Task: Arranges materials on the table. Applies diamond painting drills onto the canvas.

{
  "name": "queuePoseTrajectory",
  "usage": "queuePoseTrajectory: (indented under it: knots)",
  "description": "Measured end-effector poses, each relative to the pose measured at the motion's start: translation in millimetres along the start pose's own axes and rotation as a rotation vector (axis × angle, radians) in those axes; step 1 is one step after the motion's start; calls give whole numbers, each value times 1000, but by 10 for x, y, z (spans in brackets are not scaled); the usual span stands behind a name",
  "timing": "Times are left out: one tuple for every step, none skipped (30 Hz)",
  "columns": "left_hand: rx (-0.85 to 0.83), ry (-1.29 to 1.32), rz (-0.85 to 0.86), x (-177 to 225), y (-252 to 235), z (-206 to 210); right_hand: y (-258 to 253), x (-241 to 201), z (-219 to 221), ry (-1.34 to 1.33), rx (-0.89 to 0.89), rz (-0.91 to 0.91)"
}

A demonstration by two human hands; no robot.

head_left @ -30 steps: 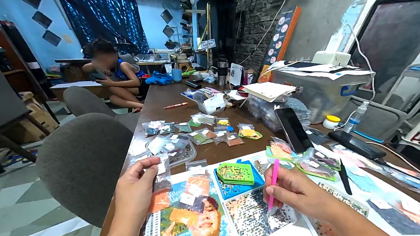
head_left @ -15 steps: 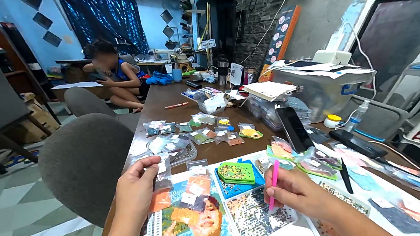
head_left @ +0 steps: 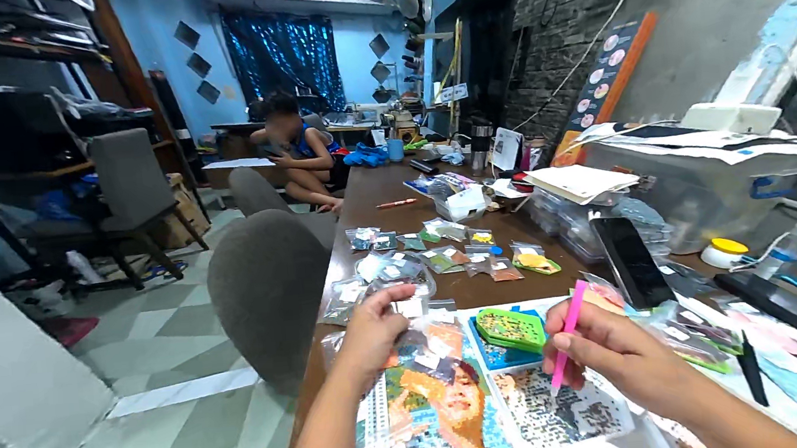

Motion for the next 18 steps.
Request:
queuePoseTrajectory:
  knots:
    - [-77,-7,-16,-7,17,79,-25,-38,81,9,-10,6]
    - [-159,-8,-29,-21,32,151,-56,-69,163,22,-22,11]
    - [-236,-2,-41,-41,44,216,-90,-90,242,35,-30,18]
    - [-303,2,-57,-63,57,271,-124,-100,314,47,-32,30]
    - [-356,2,-68,-76,75,315,-155,-98,384,54,-32,46]
    - [-392,-2,-75,-85,90,343,-181,-85,453,62,-30,61]
    - [-415,-5,-80,-91,99,360,-203,-59,518,67,-29,69]
    - [-434,-7,-84,-93,109,372,-216,-24,582,67,-28,67]
    - [-449,-7,-87,-93,121,382,-218,24,640,59,-22,61]
    - [-463,-6,-90,-92,133,393,-210,73,687,47,-11,53]
    - [-478,-5,-92,-92,140,402,-197,114,724,35,3,37]
    - [-495,-6,-96,-92,146,409,-181,147,749,24,16,18]
    - [-516,-8,-100,-96,153,420,-165,176,765,15,26,3]
    - [-537,-12,-101,-102,163,433,-149,194,774,10,34,-13]
    - [-561,-15,-98,-105,175,449,-135,202,776,10,40,-26]
    - [-585,-22,-91,-106,185,467,-123,201,775,10,46,-37]
    - [-600,-35,-85,-108,194,479,-115,196,773,6,53,-50]
    - [-610,-43,-87,-113,198,486,-109,194,772,3,59,-65]
Point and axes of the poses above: each hand's wrist, its own y-axis away from the middle knuckle, its own z-axis out of the palm, x = y × z, the point moved 9 cm from there along -y, towards the middle knuckle, and after that the axes turned 5 degrees about -y, right-handed, at the moved point
